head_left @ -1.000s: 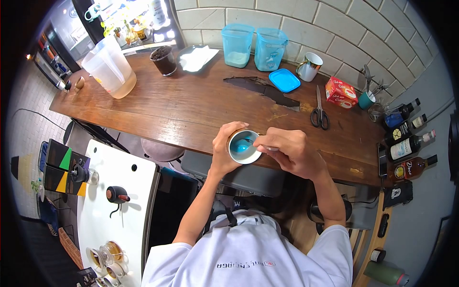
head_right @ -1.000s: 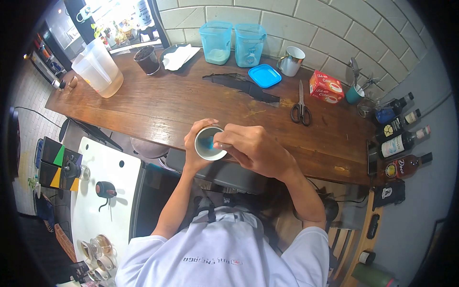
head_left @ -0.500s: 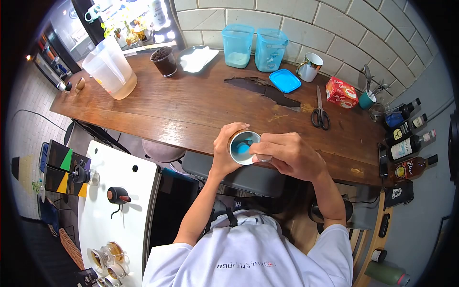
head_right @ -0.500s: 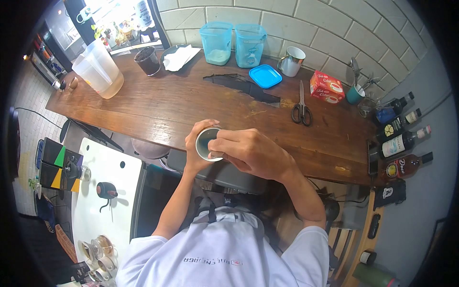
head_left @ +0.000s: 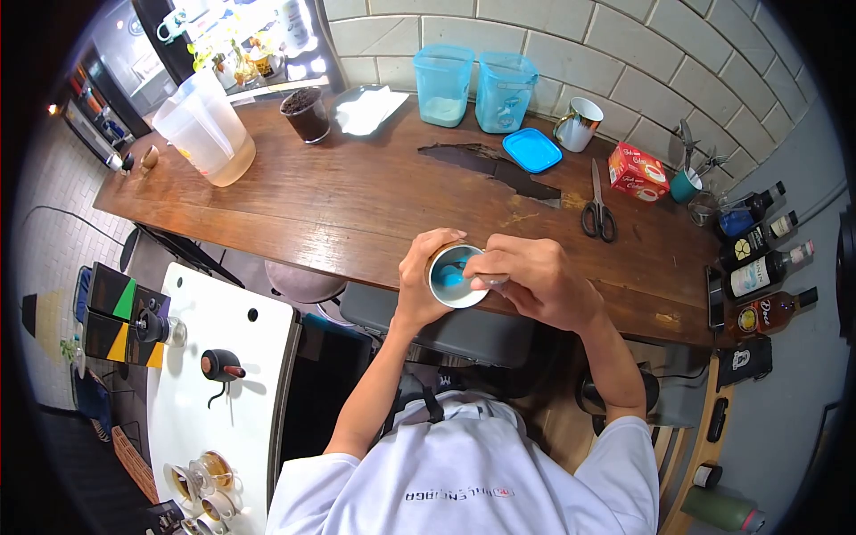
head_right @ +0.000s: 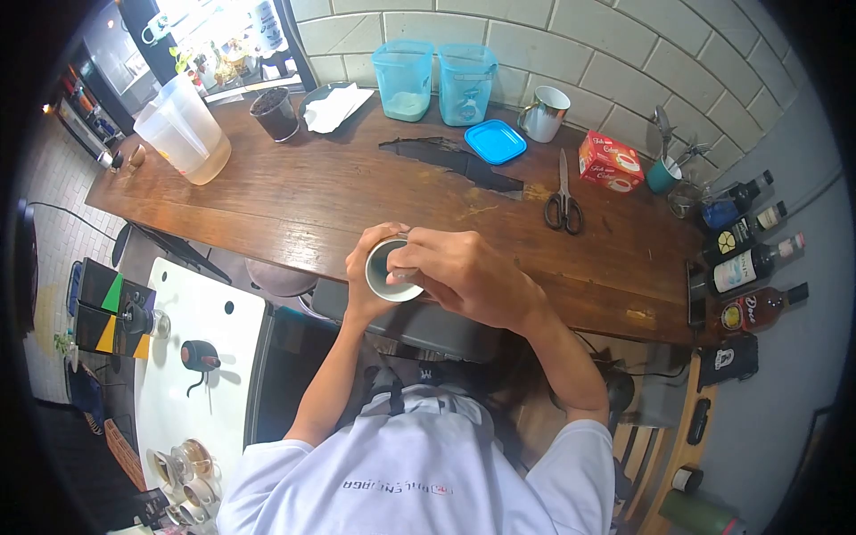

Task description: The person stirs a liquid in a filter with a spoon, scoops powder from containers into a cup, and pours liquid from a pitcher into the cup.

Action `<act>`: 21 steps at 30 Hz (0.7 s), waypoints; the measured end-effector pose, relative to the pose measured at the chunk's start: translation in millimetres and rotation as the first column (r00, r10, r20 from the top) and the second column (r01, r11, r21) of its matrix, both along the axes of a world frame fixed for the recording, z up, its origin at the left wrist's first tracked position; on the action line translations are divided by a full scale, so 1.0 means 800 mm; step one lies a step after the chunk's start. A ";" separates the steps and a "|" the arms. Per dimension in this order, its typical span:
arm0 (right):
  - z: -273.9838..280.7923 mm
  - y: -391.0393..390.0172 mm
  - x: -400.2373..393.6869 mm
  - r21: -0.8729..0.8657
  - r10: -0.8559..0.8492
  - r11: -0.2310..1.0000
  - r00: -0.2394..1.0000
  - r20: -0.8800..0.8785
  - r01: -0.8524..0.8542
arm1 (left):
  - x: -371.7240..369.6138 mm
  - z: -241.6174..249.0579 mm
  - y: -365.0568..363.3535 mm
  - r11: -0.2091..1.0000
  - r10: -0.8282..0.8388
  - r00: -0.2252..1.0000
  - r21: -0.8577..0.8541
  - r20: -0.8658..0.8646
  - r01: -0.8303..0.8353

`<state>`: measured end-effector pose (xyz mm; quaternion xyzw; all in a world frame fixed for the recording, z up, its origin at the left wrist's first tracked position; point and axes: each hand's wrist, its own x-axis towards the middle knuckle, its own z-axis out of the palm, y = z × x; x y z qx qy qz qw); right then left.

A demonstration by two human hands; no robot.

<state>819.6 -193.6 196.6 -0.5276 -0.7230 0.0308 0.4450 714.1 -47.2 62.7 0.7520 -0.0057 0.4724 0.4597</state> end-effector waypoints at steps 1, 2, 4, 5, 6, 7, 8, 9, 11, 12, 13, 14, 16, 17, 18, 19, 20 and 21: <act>-0.001 0.000 0.002 0.008 0.000 1.000 1.000 -0.012 0.000 | 0.000 0.000 0.000 1.000 0.010 1.000 0.006 -0.001 -0.010; -0.002 0.000 0.004 0.016 0.000 1.000 1.000 -0.024 0.000 | 0.000 0.000 0.000 1.000 0.012 1.000 0.006 0.000 -0.012; -0.001 -0.002 0.005 -0.012 0.000 1.000 1.000 -0.030 -0.001 | 0.000 0.000 0.000 1.000 -0.001 1.000 -0.012 -0.003 0.001; 0.000 -0.003 0.005 -0.039 -0.002 0.999 0.999 -0.037 0.001 | -0.001 0.001 0.000 1.000 -0.001 1.000 -0.012 -0.003 0.001; 0.000 -0.003 0.005 -0.040 -0.003 0.999 0.999 -0.036 0.001 | -0.001 0.002 0.000 1.000 -0.001 1.000 -0.007 -0.005 0.001; 0.002 -0.004 0.004 -0.036 -0.009 0.999 1.000 -0.028 0.008 | -0.001 0.002 0.000 1.000 -0.002 1.000 -0.001 -0.008 0.002; 0.002 -0.005 0.004 -0.031 -0.016 0.999 1.000 -0.020 0.015 | -0.001 0.002 0.000 1.000 -0.003 1.000 -0.001 -0.009 0.003; 0.001 -0.005 0.003 -0.031 -0.017 0.999 1.000 -0.020 0.017 | -0.001 0.001 0.000 1.000 -0.002 1.000 0.003 -0.005 0.002; -0.001 -0.005 0.002 0.009 -0.013 1.000 0.999 -0.032 0.013 | -0.001 0.001 0.000 1.000 -0.001 1.000 0.006 -0.002 0.001; -0.001 -0.005 0.002 0.009 -0.012 1.000 0.999 -0.032 0.013 | -0.001 0.001 0.000 1.000 0.002 1.000 0.010 -0.007 -0.002; 0.001 -0.006 0.001 -0.006 -0.028 1.000 1.000 -0.010 0.028 | -0.002 0.002 0.000 1.000 0.006 1.000 0.013 -0.011 -0.006; 0.002 -0.006 0.001 -0.019 -0.044 0.999 0.999 0.014 0.044 | -0.001 0.001 0.000 1.000 0.006 1.000 0.014 -0.011 -0.006; -0.003 -0.005 0.001 -0.016 -0.036 0.999 0.999 0.005 0.036 | -0.001 0.001 0.000 1.000 -0.002 1.000 0.003 0.001 0.002; -0.005 -0.005 0.001 -0.012 -0.029 1.000 1.000 -0.003 0.029 | -0.001 0.001 0.000 1.000 -0.001 1.000 0.004 0.001 0.001; -0.004 -0.005 0.001 -0.012 -0.028 1.000 1.000 -0.002 0.028 | 0.000 0.000 0.001 1.000 0.000 1.000 0.006 0.002 0.000; -0.003 -0.005 0.000 -0.009 -0.028 1.000 1.000 -0.006 0.028 | 0.000 0.000 0.001 1.000 0.001 1.000 0.010 0.003 -0.001; -0.003 -0.005 0.000 -0.006 -0.028 1.000 1.000 -0.010 0.028 | 0.000 0.000 0.001 1.000 0.000 1.000 0.010 0.003 0.000; -0.003 -0.006 0.000 -0.005 -0.028 1.000 1.000 -0.010 0.028 | 0.000 0.001 0.001 1.000 0.004 1.000 0.011 0.003 -0.004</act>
